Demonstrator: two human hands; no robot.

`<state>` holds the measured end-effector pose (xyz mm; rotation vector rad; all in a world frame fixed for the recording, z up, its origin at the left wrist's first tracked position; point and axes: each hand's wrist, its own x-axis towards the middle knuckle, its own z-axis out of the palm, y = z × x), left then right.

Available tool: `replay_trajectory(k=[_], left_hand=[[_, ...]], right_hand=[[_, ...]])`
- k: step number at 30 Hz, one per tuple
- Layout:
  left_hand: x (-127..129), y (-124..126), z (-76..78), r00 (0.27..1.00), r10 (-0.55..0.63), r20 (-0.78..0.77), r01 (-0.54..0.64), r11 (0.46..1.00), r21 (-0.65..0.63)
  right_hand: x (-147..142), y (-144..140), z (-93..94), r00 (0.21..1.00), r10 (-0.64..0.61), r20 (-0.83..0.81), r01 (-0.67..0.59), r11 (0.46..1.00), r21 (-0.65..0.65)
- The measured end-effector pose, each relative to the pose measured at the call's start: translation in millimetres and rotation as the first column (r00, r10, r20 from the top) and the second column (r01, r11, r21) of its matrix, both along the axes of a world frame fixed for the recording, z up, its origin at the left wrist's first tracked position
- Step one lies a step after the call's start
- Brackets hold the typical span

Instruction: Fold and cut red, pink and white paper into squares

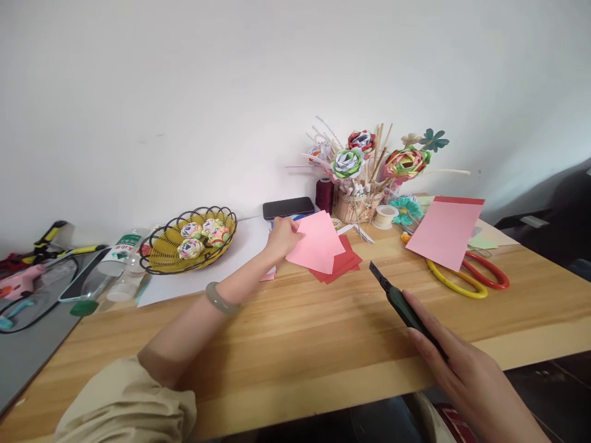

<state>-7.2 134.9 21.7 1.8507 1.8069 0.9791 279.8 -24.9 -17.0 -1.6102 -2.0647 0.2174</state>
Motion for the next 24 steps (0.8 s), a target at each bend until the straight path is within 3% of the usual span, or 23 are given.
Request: replay_trajectory(k=[4,10,16,20,24], left_hand=[[9.7,0.3,-2.4,0.999,-0.008,0.046,0.006,0.999,0.039],[29.0,11.2,12.5,0.973,-0.23,0.033,0.228,0.972,0.063],[48.5,26.9,10.1,0.914,-0.398,-0.084,0.404,0.911,0.084],[42.4,22.2,20.0,0.924,-0.372,-0.086,0.381,0.914,0.137],[10.1,-3.0,45.1,0.95,-0.309,-0.036,0.311,0.938,0.15]], right_hand=[[-0.4,-1.7,1.5,1.0,0.006,0.009,-0.006,1.0,-0.005],[-2.2,-3.5,2.8,0.999,-0.006,0.036,0.005,1.0,0.006],[0.5,-2.4,-0.9,0.998,0.003,0.058,-0.003,1.0,0.009],[2.1,-2.0,-0.9,1.0,-0.013,0.024,0.013,1.0,0.008],[4.5,-0.5,1.3,0.999,0.033,-0.003,-0.033,0.999,-0.009]])
